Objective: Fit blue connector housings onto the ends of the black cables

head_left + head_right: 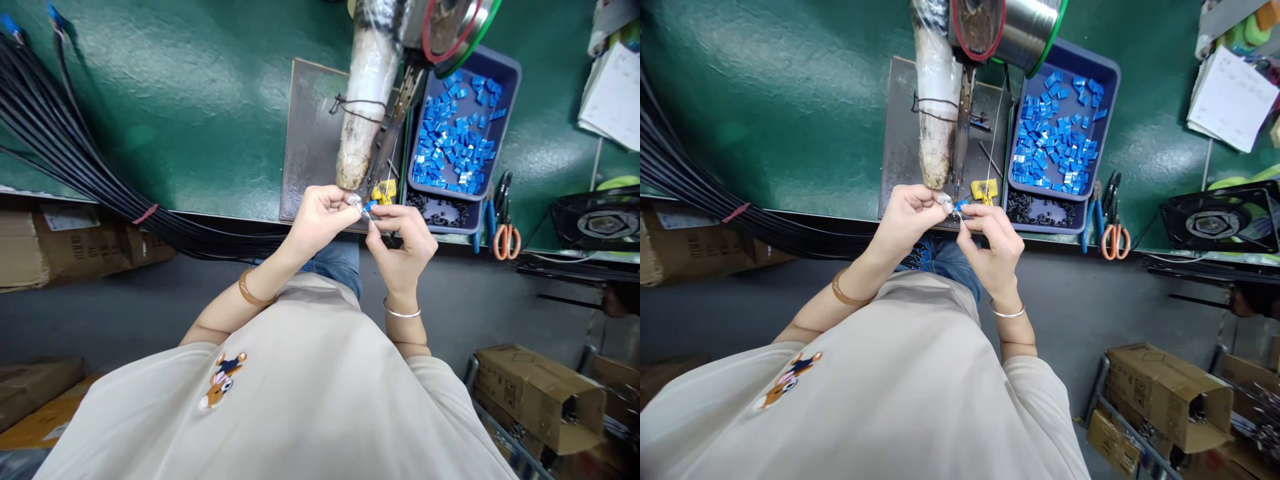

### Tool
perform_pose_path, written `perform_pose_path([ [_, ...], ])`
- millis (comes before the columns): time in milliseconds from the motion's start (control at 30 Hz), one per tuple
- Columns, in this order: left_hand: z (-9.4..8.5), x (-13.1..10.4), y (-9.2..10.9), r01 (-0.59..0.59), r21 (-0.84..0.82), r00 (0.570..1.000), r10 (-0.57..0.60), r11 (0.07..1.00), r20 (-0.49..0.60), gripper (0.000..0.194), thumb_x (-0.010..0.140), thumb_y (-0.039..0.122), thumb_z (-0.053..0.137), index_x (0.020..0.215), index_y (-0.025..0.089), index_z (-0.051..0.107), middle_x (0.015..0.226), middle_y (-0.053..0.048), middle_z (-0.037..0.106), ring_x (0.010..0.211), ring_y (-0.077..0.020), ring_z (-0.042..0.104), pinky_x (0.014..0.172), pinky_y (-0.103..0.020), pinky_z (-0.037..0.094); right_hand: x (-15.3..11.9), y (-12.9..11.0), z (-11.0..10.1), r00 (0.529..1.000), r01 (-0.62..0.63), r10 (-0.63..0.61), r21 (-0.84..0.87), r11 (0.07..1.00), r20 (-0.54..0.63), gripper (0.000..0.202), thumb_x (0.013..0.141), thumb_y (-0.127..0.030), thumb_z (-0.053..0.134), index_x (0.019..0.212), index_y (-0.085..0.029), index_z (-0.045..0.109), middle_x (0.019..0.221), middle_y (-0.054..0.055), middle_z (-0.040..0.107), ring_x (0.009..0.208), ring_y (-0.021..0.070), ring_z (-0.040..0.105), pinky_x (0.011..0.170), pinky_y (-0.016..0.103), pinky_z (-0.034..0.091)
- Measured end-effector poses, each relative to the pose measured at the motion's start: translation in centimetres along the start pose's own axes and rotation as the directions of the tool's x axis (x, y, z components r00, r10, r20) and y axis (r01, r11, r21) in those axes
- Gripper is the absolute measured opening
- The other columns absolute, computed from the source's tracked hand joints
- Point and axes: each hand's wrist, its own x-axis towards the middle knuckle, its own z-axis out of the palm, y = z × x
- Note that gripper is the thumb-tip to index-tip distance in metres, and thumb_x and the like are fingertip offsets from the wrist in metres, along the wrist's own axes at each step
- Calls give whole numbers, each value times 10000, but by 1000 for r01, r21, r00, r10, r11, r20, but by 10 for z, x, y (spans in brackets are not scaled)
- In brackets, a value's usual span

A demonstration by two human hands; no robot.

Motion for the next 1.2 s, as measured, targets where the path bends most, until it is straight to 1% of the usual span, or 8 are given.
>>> perform_pose_path([
  [100,-2,1,-1,-5,18,1000,5,1000,6,250,640,7,653,476,131,510,502,50,399,483,-23,333,447,-172,250,-2,1,1,999,32,-31,-30,999,31,138,836,-114,630,782,-229,576,954,6,733,877,149,701,788,316,574],
  [167,-2,0,-2,-1,21,1000,1,1000,9,231,637,18,666,490,131,529,517,42,429,501,-29,362,456,-166,277,-3,1,2,998,46,-44,-54,997,41,142,838,-112,622,786,-232,565,951,9,735,870,150,703,780,318,570],
  [233,-3,-1,-2,15,20,1000,-15,1000,11,216,642,23,674,507,131,545,529,39,447,510,-32,381,465,-163,297,-4,1,2,998,57,-55,-65,996,28,147,835,-106,624,796,-234,563,936,6,736,860,149,704,772,315,568],
  [333,-2,-3,-3,20,21,1000,-20,1000,14,214,668,24,668,526,133,551,516,47,418,492,-27,357,456,-166,270,-5,1,2,998,58,-58,-63,996,-1,150,835,-94,626,809,-231,571,916,-1,736,852,139,703,766,299,565],
  [500,0,-6,-7,-53,59,999,53,997,7,161,700,31,641,596,144,592,547,46,448,515,-41,387,486,-173,316,-6,1,3,997,66,-68,-80,995,-26,153,831,-80,640,834,-228,601,907,10,733,846,140,701,760,296,568],
  [733,2,-7,-11,-111,137,994,112,984,-5,151,695,57,616,621,159,534,550,56,427,505,-40,383,487,-178,317,-5,2,4,998,61,-63,-84,995,-17,156,822,-77,661,846,-227,624,919,8,731,859,136,696,778,290,576],
  [1000,3,-8,-7,-159,164,986,164,974,-16,110,699,78,591,637,153,540,559,59,405,502,-36,376,483,-178,302,-4,-1,2,998,68,-69,-101,992,-6,149,824,-82,661,853,-226,639,948,11,727,879,139,699,815,290,586],
  [1200,1,-7,-11,-144,205,989,146,968,5,155,684,84,566,595,162,465,551,60,368,502,-35,345,483,-187,280,-5,1,3,998,70,-70,-102,992,2,143,829,-87,645,818,-221,598,918,16,729,848,140,700,772,289,583],
])
